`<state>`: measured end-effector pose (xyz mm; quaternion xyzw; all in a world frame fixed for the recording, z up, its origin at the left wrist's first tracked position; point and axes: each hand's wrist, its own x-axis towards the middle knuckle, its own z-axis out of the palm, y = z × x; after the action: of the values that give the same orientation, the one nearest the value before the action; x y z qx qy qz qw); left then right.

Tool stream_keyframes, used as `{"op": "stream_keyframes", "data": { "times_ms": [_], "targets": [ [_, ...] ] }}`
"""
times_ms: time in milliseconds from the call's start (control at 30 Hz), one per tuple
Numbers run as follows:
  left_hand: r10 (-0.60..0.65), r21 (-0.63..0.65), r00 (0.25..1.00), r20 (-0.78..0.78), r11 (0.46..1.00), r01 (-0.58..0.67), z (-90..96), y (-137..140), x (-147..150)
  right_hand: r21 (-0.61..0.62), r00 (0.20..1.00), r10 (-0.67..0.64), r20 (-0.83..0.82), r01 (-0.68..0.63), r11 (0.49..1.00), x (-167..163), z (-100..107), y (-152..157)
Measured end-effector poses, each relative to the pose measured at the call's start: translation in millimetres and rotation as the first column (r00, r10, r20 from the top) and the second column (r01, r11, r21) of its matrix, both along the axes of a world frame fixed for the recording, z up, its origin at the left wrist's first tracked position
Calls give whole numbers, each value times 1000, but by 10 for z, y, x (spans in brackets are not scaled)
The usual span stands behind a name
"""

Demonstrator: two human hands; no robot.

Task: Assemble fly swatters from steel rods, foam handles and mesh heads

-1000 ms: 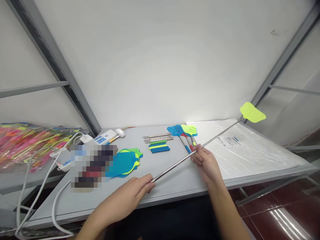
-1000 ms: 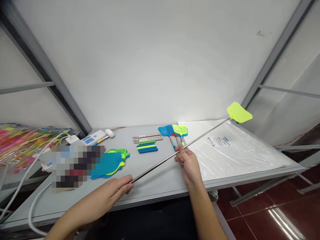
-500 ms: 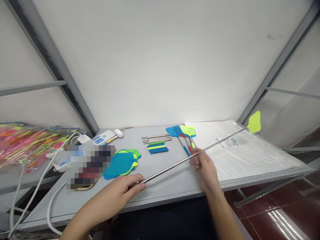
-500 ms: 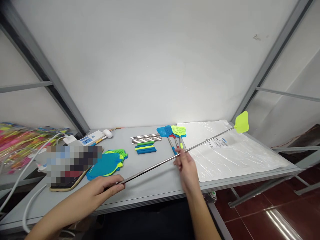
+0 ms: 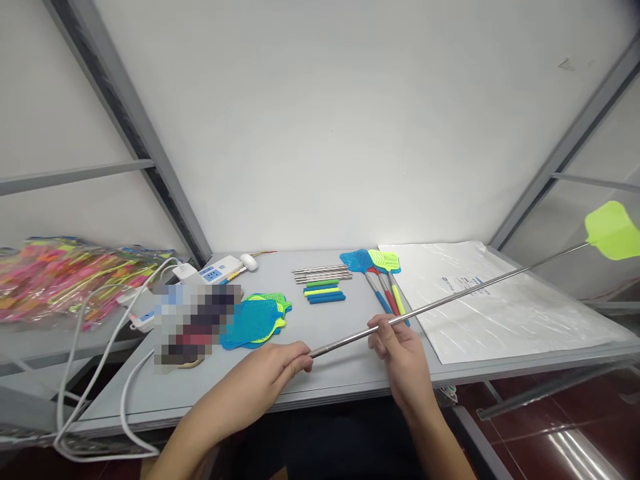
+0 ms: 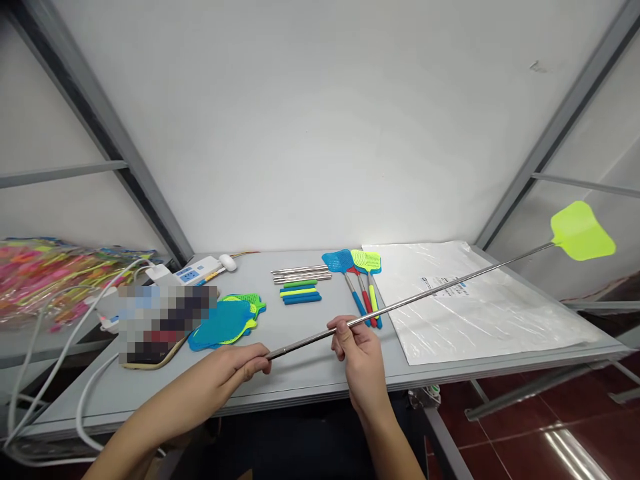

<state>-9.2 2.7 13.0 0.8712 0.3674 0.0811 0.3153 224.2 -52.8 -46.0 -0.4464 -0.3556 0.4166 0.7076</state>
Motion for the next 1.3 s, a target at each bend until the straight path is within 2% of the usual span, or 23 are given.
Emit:
{"op": "stream_keyframes", "data": {
  "times_ms": [200, 267, 400, 467, 567, 633, 733, 833, 900, 967, 1033, 1133, 1200, 1300],
  "targets": [
    [45, -1, 999, 30, 999, -45, -4, -67, 20, -34, 990, -85, -111, 82, 996, -45, 8, -2],
    [71, -11, 996, 46, 997, -71, -31, -60, -10, -14, 985, -93, -145, 92, 996, 13, 13, 7],
    [117, -42, 989, 95, 993, -113, -48, 7, -98, 35, 950, -222, -221, 235, 971, 190, 66, 7],
    [166, -41, 974, 151, 986, -161, -62, 46, -119, 46, 941, -241, -238, 259, 965, 254, 91, 3],
    [260, -7, 934, 243, 964, -266, -114, 80, -87, 66, 934, -196, -298, 225, 972, 235, 94, 1],
    [272, 29, 915, 297, 956, -293, -154, 70, -14, 79, 941, -137, -311, 169, 983, 134, 73, 4],
    [180, 59, 931, 318, 976, -209, -183, -3, 156, 78, 965, -17, -263, 39, 996, -76, 29, 11],
    [121, 48, 950, 289, 989, -140, -165, -80, 281, 31, 977, -5, -211, 12, 999, -130, 7, 11],
    [125, 39, 949, 291, 989, -142, -147, -88, 266, 0, 982, -17, -190, 17, 1000, 7, 20, -1],
    [158, 24, 939, 304, 985, -173, -147, -52, 171, 21, 974, -33, -225, 39, 999, 253, 58, -32],
    [214, -3, 924, 318, 974, -225, -171, 9, 36, 69, 947, -131, -293, 157, 985, 525, 114, -77],
    [277, -45, 903, 330, 960, -278, -236, 87, -121, 92, 898, -296, -325, 342, 935, 824, 198, -140],
    [289, -67, 895, 339, 957, -284, -283, 109, -161, 91, 860, -338, -383, 399, 912, 936, 240, -155],
    [320, -73, 877, 358, 946, -315, -362, 134, -186, 76, 762, -356, -541, 466, 881, 1089, 275, -143]
  ]
}}
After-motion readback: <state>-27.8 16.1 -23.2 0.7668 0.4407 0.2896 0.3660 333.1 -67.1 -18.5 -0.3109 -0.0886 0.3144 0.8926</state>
